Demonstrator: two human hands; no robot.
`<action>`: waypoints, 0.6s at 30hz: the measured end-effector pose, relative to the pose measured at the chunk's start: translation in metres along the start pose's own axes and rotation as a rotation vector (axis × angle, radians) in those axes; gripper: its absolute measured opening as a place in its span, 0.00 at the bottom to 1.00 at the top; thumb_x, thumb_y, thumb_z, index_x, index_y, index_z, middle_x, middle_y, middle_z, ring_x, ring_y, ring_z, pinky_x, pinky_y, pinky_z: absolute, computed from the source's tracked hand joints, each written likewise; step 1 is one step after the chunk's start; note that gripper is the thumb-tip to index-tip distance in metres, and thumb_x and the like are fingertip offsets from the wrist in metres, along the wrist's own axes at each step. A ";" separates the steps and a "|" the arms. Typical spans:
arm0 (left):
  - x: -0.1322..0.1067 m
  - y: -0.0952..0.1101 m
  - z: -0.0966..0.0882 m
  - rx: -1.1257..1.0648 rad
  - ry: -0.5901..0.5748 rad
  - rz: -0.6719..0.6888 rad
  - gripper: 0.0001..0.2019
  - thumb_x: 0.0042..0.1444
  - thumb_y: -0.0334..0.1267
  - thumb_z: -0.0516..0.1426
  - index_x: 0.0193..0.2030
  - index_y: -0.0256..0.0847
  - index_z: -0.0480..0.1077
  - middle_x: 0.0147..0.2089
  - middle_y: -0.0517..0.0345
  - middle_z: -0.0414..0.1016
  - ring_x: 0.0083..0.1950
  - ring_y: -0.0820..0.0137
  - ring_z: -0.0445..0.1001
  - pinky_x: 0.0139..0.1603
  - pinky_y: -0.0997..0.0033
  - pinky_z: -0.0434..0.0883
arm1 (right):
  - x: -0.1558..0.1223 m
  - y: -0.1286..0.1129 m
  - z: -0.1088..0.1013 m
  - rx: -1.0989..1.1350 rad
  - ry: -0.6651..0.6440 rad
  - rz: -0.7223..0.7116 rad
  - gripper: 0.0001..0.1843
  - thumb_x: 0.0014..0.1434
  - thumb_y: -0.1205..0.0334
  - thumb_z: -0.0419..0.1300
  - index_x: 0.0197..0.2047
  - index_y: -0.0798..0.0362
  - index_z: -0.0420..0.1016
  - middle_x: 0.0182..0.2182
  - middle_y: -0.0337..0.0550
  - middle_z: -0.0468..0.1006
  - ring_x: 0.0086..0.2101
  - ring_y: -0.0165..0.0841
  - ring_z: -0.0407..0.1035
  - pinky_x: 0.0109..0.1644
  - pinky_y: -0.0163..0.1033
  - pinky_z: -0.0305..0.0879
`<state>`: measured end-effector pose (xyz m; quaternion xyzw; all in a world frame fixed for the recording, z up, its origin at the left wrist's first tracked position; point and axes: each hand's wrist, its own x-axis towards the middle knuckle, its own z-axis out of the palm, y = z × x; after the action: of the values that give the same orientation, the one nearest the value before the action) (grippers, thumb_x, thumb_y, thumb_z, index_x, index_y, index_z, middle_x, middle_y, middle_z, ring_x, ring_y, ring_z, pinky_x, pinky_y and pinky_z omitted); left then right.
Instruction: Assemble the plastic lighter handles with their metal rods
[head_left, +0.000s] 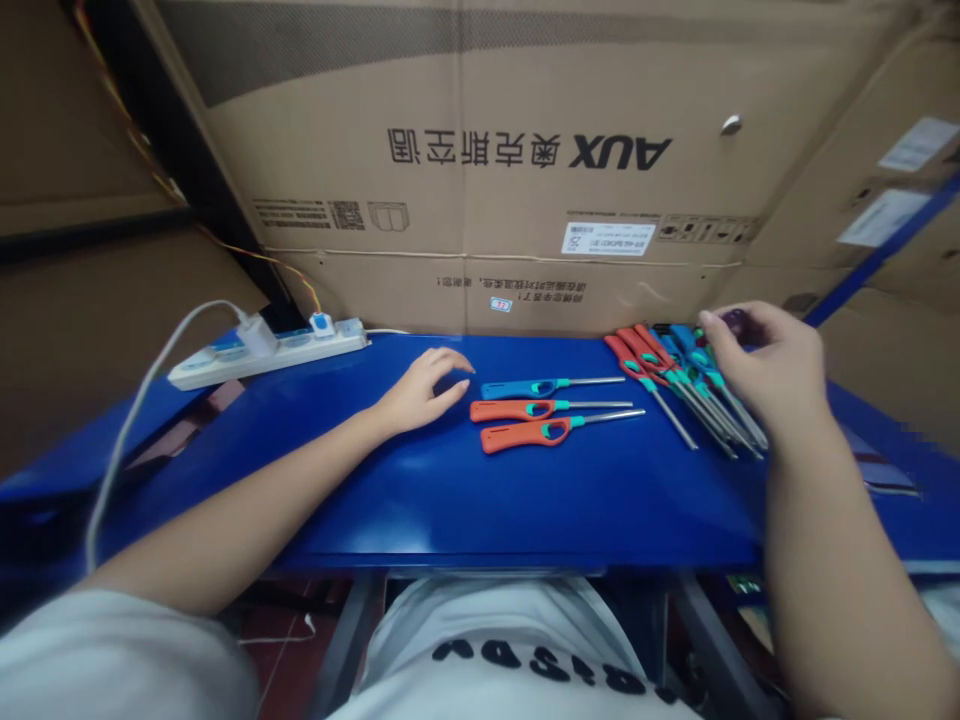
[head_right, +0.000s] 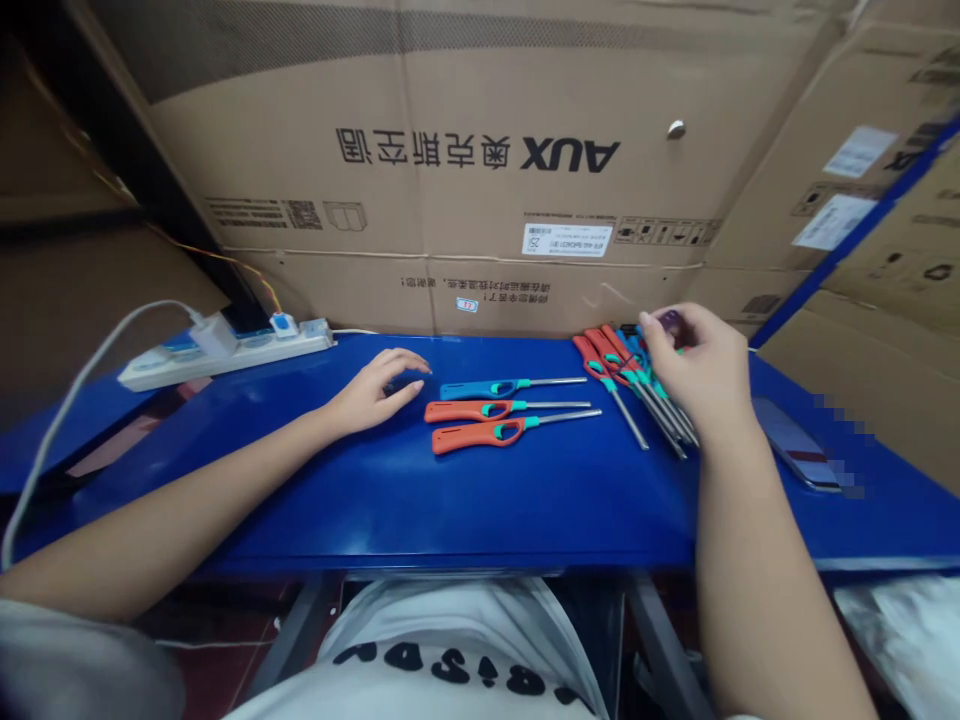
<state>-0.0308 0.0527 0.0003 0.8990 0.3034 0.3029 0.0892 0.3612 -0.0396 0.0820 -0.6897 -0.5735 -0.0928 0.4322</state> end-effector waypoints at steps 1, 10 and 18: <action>0.000 0.009 0.001 -0.014 -0.034 0.050 0.13 0.68 0.44 0.51 0.52 0.42 0.70 0.55 0.49 0.74 0.60 0.61 0.69 0.64 0.57 0.64 | -0.007 0.010 -0.007 -0.023 0.035 0.034 0.10 0.61 0.55 0.59 0.38 0.53 0.75 0.31 0.49 0.77 0.32 0.36 0.70 0.39 0.38 0.66; -0.006 0.072 0.014 0.094 -0.268 0.160 0.20 0.66 0.49 0.54 0.60 0.45 0.67 0.59 0.49 0.74 0.58 0.57 0.72 0.57 0.58 0.65 | -0.057 0.098 -0.078 -0.462 0.182 0.536 0.24 0.60 0.49 0.57 0.49 0.56 0.82 0.40 0.68 0.83 0.42 0.54 0.77 0.40 0.50 0.69; -0.008 0.094 0.033 0.285 -0.264 0.075 0.21 0.68 0.48 0.52 0.62 0.38 0.65 0.59 0.45 0.75 0.59 0.55 0.72 0.58 0.54 0.65 | -0.076 0.116 -0.066 -0.757 -0.199 0.641 0.22 0.59 0.46 0.57 0.47 0.49 0.83 0.41 0.57 0.83 0.41 0.52 0.76 0.34 0.46 0.64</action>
<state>0.0301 -0.0263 0.0018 0.9451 0.2954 0.1395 -0.0112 0.4622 -0.1370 0.0177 -0.9449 -0.2977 -0.0908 0.1018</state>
